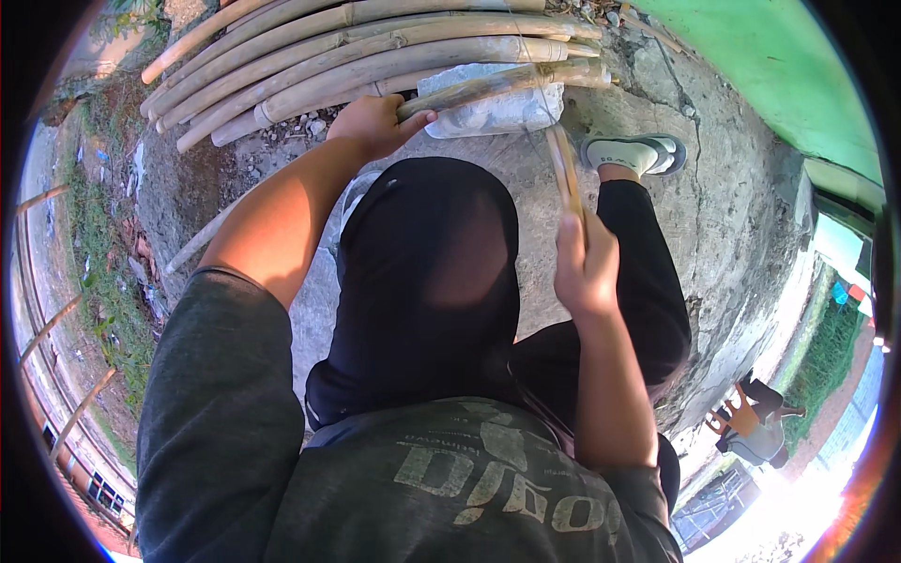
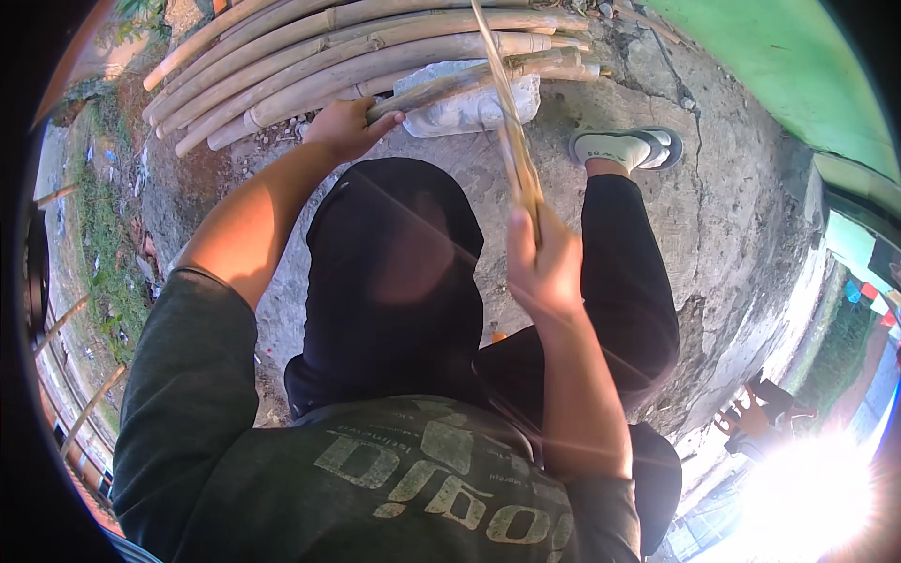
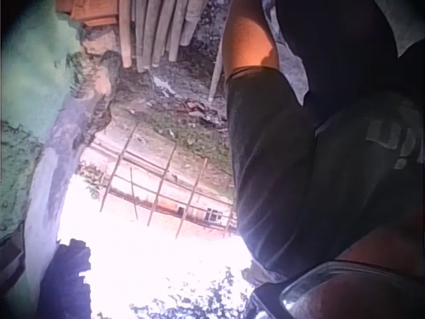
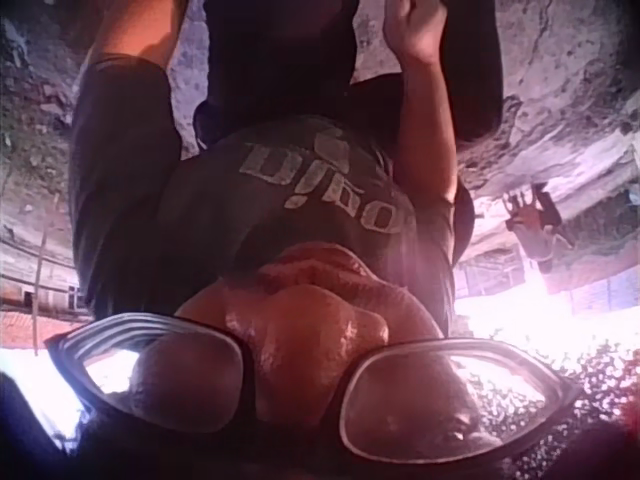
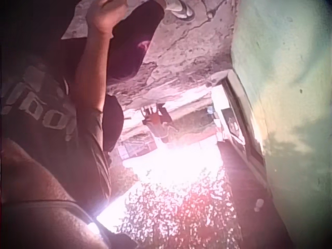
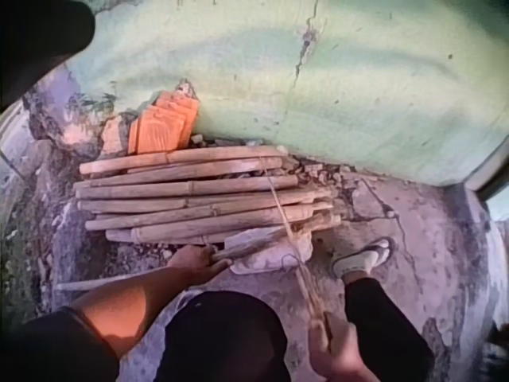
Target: The recorder uses a hand saw to cut through a bamboo pole on the ground.
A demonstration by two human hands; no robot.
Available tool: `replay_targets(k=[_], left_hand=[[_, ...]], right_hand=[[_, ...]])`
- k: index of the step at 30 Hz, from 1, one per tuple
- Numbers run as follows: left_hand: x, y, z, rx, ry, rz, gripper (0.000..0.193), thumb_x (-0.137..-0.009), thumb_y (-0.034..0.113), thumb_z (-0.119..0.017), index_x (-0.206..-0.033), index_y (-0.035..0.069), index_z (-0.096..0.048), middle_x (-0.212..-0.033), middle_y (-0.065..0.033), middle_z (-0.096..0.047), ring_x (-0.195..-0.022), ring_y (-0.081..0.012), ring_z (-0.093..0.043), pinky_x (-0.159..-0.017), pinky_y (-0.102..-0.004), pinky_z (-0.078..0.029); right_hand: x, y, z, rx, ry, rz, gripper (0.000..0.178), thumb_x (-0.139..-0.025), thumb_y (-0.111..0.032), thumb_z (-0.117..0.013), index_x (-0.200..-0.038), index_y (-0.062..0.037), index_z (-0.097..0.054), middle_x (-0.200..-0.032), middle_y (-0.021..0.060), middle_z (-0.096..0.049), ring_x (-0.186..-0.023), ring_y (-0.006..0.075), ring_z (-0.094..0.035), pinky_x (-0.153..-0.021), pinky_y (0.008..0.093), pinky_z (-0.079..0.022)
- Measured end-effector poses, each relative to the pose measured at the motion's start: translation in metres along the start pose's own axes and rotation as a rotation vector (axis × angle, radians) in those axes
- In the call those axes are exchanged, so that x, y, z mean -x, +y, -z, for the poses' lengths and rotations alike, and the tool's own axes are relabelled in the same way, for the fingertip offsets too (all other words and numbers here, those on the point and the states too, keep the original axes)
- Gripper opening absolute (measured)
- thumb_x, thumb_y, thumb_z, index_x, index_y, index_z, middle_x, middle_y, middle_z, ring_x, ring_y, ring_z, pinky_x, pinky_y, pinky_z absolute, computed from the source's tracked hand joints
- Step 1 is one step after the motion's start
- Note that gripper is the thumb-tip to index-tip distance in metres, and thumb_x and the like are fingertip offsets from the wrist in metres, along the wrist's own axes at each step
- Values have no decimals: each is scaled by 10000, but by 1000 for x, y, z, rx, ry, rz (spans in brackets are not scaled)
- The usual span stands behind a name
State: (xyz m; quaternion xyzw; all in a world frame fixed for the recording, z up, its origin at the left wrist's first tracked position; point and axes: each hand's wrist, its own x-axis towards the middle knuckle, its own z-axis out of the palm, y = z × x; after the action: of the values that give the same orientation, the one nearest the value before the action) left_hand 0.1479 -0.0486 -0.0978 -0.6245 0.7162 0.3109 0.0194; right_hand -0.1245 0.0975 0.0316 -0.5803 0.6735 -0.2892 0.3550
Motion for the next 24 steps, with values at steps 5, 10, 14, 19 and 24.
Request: replay_targets(k=[5,10,14,19,24], left_hand=[[0,-7,6,46,-61,37,806,-885,784,-445,-1024,31,-697,-919,-189,-719,-941,-374,-692,-858,-471,-535],[-4,-3,4,24,-46,27,789,-883,776,-457,-1031,39,-698,-942,-194,-718,-960,-369,-688,-869,-470,-532],[2,1,4,26,-51,14,778,-892,762,-457,-1053,38,-692,-964,-197,-717,-984,-368,-684,-882,-471,-527],[-6,-15,-6,7,57,-7,743,-903,739,-480,-963,30,-693,-812,-179,-709,-862,-369,-697,-802,-471,-534],[-2,-4,4,58,11,15,739,-897,743,-486,-975,39,-698,-813,-182,-708,-860,-362,-699,-805,-477,-534]], right_hand=[[35,7,12,101,92,188,313,-1027,-170,-496,-780,22,-508,-554,45,-458,-488,137,-407,-465,325,-322],[138,11,42,8,-58,8,424,-1028,-310,-439,-860,64,-550,-580,71,-462,-490,145,-449,-454,313,-335],[42,3,5,-18,22,-46,329,-1020,-218,-496,-816,36,-535,-561,101,-476,-478,199,-474,-466,364,-370],[6,6,-3,7,34,14,356,-1027,-241,-503,-802,33,-534,-528,86,-480,-463,193,-430,-484,361,-390],[150,8,49,27,-85,-98,655,-1028,-554,-361,-822,38,-555,-563,18,-436,-505,104,-428,-473,260,-327]])
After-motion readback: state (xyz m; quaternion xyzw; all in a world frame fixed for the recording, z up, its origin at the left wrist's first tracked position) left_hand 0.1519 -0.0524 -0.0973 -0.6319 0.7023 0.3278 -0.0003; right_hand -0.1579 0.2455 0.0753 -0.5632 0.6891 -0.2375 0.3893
